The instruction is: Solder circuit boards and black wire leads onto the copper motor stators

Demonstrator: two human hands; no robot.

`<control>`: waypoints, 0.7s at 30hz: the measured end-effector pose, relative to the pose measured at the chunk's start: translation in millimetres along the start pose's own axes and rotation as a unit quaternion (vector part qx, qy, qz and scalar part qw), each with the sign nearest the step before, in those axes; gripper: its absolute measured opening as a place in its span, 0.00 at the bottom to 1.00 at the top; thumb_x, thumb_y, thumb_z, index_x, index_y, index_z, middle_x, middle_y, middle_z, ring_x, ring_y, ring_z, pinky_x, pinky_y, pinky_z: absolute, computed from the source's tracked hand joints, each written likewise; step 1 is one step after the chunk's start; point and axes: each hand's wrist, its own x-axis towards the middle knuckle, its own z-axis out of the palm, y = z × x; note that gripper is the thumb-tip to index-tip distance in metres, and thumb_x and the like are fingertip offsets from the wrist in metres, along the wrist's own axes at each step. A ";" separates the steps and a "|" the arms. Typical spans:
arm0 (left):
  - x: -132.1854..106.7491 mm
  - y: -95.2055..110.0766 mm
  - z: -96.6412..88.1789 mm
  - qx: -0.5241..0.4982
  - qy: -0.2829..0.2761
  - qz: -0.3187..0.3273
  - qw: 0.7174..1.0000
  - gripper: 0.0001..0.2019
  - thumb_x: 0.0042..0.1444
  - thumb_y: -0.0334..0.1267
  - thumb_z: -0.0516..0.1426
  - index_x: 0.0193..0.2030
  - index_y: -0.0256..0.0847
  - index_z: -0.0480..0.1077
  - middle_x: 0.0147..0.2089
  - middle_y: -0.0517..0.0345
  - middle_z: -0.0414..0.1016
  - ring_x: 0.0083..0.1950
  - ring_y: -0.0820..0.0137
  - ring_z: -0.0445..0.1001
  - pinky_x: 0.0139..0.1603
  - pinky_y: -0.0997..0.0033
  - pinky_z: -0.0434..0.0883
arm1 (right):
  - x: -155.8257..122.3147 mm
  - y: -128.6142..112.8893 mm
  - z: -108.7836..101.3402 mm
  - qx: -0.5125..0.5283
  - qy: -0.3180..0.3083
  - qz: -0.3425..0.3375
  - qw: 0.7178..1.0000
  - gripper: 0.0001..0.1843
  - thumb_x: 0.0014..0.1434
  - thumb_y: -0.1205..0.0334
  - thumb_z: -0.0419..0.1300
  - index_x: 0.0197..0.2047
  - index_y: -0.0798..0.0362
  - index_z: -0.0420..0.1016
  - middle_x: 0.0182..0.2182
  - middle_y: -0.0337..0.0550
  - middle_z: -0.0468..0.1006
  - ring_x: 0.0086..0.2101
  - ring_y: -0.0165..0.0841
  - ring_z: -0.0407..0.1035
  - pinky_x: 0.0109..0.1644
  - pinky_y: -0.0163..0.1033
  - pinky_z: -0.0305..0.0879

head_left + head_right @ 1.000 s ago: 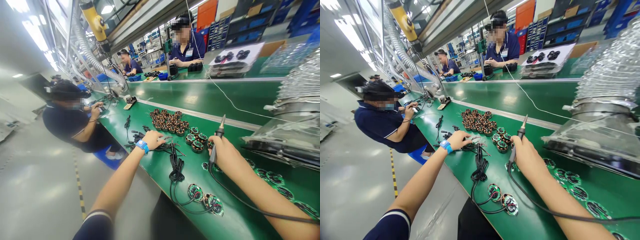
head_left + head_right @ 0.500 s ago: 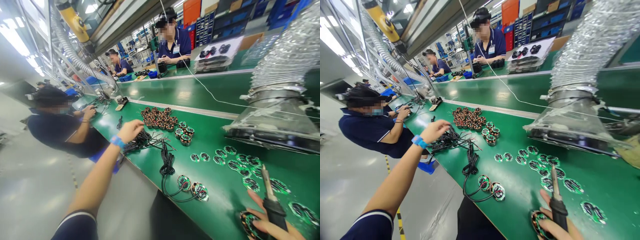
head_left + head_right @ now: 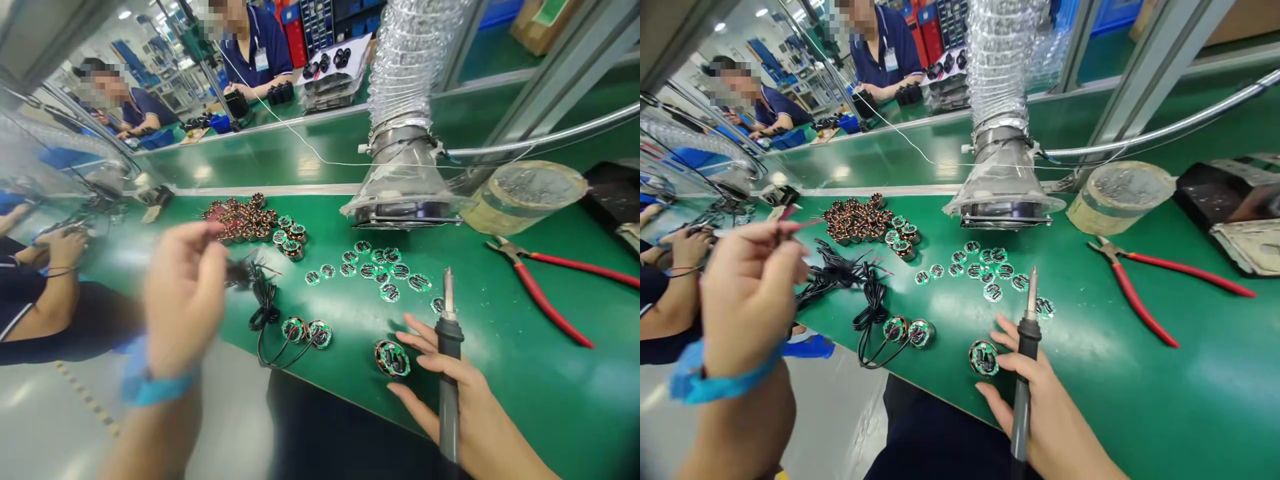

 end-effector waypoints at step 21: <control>-109.4 22.0 76.0 -0.145 -0.390 -0.067 0.907 0.05 0.56 0.30 0.58 0.31 0.43 0.71 0.32 0.58 0.75 0.34 0.71 0.75 0.37 0.72 0.75 | -12.9 -3.5 -18.2 -0.057 0.090 0.057 0.993 0.12 0.65 0.66 0.57 0.50 0.44 0.69 0.46 0.41 0.81 0.40 0.38 0.79 0.45 0.42 0.78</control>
